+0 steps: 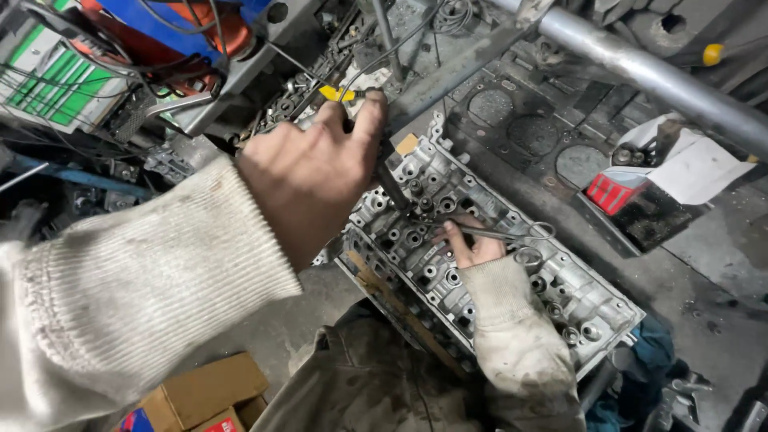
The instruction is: The person uses a pneumatic impact wrench and a pair of pliers to work on an engine cylinder head placed on a workbench. They repeatedly use the impact wrench to remove bolts and the pliers to extract small components from the head's ports.
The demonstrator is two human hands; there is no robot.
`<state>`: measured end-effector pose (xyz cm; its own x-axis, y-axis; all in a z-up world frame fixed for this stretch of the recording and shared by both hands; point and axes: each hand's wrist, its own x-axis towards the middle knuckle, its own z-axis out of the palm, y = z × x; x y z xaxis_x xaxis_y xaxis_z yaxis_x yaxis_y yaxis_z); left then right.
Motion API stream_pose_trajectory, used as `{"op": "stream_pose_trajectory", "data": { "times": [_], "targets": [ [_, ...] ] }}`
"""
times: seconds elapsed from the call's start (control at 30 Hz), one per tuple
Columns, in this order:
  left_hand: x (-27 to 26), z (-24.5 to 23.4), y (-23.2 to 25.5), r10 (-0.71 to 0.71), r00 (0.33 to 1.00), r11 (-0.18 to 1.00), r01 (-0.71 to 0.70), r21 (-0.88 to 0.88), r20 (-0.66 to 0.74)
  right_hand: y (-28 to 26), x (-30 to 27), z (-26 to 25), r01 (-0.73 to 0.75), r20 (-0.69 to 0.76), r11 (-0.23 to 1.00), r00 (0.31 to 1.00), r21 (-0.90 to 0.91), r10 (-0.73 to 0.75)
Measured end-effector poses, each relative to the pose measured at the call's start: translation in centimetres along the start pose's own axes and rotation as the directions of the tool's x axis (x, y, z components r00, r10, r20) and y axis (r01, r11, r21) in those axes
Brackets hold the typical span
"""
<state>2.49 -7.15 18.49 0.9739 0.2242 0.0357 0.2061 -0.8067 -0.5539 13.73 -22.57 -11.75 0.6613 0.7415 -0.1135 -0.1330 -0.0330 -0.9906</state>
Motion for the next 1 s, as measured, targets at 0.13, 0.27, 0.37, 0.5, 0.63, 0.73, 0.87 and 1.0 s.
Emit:
{"op": "stream_pose_trajectory", "data": {
  "times": [0.13,0.27,0.37,0.5,0.63,0.73,0.87,1.0],
  "targets": [
    [0.2,-1.1,0.0,-0.001,0.999,0.999,0.0,-0.032,-0.038,2.1,0.6,0.2,0.117,-0.002,0.981,0.993,0.155,-0.118],
    [-0.1,-1.3,0.2,0.043,0.994,0.999,-0.043,-0.004,0.1,3.1,0.5,0.0,0.026,0.005,0.966,1.0,0.259,-0.028],
    [-0.2,-1.6,0.4,0.02,0.997,1.0,-0.019,-0.017,0.078,2.2,0.4,-0.2,0.021,-0.016,0.965,1.0,0.262,-0.017],
    [0.8,-2.5,0.0,0.03,0.989,0.999,-0.024,-0.045,0.142,3.7,1.7,-0.4,-0.045,0.016,0.949,0.999,0.312,0.042],
    [0.1,-3.0,0.5,0.037,0.967,0.997,-0.02,-0.068,0.25,3.6,-0.1,-0.2,-0.042,0.023,0.955,0.999,0.293,0.037],
    [0.6,-2.9,0.3,0.022,0.971,0.999,-0.011,-0.047,0.237,1.7,1.1,-0.6,0.02,0.002,0.966,1.0,0.256,-0.021],
    [1.1,-4.0,0.6,0.001,0.938,0.995,0.032,-0.091,0.347,1.2,0.3,-1.0,0.056,0.09,0.981,0.993,0.183,-0.073],
    [1.5,-4.9,0.2,-0.01,0.908,0.995,0.05,-0.083,0.419,1.1,0.4,-1.2,0.06,0.108,0.997,0.992,0.04,-0.064]
  ]
}}
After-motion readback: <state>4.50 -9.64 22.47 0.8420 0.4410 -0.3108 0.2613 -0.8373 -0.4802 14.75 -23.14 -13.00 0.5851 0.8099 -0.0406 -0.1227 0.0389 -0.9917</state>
